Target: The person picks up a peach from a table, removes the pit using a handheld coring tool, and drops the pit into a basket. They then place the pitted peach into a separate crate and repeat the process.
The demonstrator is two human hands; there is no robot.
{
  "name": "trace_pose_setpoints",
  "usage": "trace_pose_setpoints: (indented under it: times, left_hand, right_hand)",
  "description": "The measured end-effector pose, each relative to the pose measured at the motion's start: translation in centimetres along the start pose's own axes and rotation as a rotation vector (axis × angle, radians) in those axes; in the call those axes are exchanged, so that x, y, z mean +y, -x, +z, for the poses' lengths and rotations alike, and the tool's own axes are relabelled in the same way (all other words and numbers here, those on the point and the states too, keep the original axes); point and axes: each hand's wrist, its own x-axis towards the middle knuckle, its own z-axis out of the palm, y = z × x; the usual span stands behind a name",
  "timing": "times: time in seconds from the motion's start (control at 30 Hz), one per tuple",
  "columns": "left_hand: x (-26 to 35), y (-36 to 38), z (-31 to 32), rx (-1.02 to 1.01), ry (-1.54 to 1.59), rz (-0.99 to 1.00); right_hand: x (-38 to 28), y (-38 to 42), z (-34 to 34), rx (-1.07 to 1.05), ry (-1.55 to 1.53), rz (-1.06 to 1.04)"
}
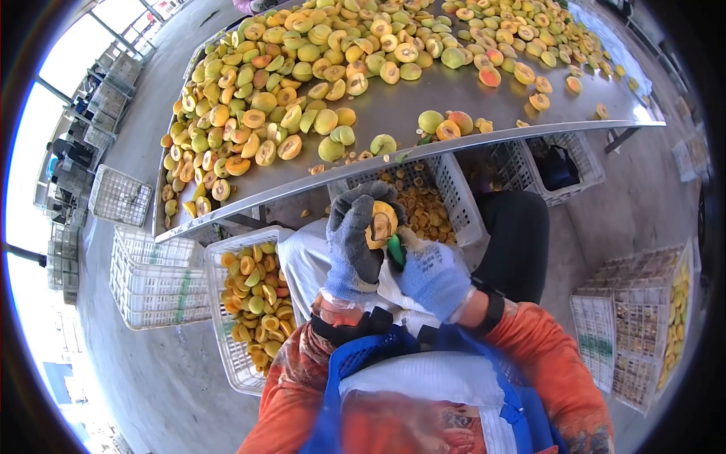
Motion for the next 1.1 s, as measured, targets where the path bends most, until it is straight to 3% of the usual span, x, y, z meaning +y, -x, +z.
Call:
trace_pose_setpoints:
  times: [0.13,0.17,0.2,0.27,0.3,0.37,0.4,0.5,0.63,0.67,0.77,0.8,0.9,0.93,1.0,1.1]
  left_hand:
    - [-0.4,-0.1,0.6,-0.074,-0.083,0.059]
    - [-0.4,-0.2,0.6,-0.09,-0.089,0.054]
    - [-0.7,-0.7,1.0,0.019,-0.094,0.009]
    - [0.4,-1.4,0.2,-0.067,-0.454,0.032]
    - [0.7,-1.7,0.0,-0.11,-0.633,0.044]
    - [0.3,-1.6,-0.3,-0.142,-0.521,0.109]
    - [0.2,-1.6,-0.5,-0.146,-0.503,0.121]
    - [-0.5,-2.0,-1.4,-0.178,-0.581,0.05]
    - [0.5,-3.0,-0.9,-0.12,-0.501,-0.228]
    - [0.0,-2.8,-0.1,-0.017,-0.399,-0.096]
    - [-1.0,-2.6,0.4,0.16,-0.671,0.146]
    - [-1.2,-2.6,0.0,0.157,-0.657,0.148]
    - [-1.3,-2.3,0.3,0.059,-0.44,-0.033]
    - [-1.2,-2.0,0.6,0.072,-0.41,-0.08]
    - [-0.7,-1.7,1.1,0.098,-0.347,-0.16]
    - [-0.9,-2.4,0.1,-0.094,-0.433,-0.081]
  right_hand:
    - [0.7,0.4,3.6,0.155,-0.279,-0.06]
    - [1.2,0.4,3.1,0.095,-0.241,-0.032]
    - [0.8,0.0,1.2,0.038,-0.201,-0.009]
    - [1.4,-0.3,1.1,0.041,-0.129,-0.037]
    - [0.9,-0.3,0.0,-0.12,-0.448,0.099]
    - [-0.8,-0.1,-2.9,-0.449,-1.086,0.375]
    - [-0.1,-0.2,-1.9,-0.444,-1.176,0.336]
    - [1.8,-0.3,-1.4,-0.553,-1.276,0.36]
    - [1.7,-1.7,-0.2,-0.403,-0.75,0.298]
    - [1.6,-1.8,0.6,-0.278,-0.835,0.173]
    - [0.8,-1.9,-0.2,-0.402,-1.062,0.283]
    - [1.1,-1.8,0.1,-0.361,-1.141,0.272]
    - [2.4,-1.7,-0.8,-0.505,-1.01,0.285]
    - [3.1,-1.7,-0.6,-0.592,-1.115,0.312]
    - [3.5,-1.2,0.3,-0.511,-1.289,0.235]
    - [3.4,-0.7,-0.6,-0.545,-1.344,0.291]
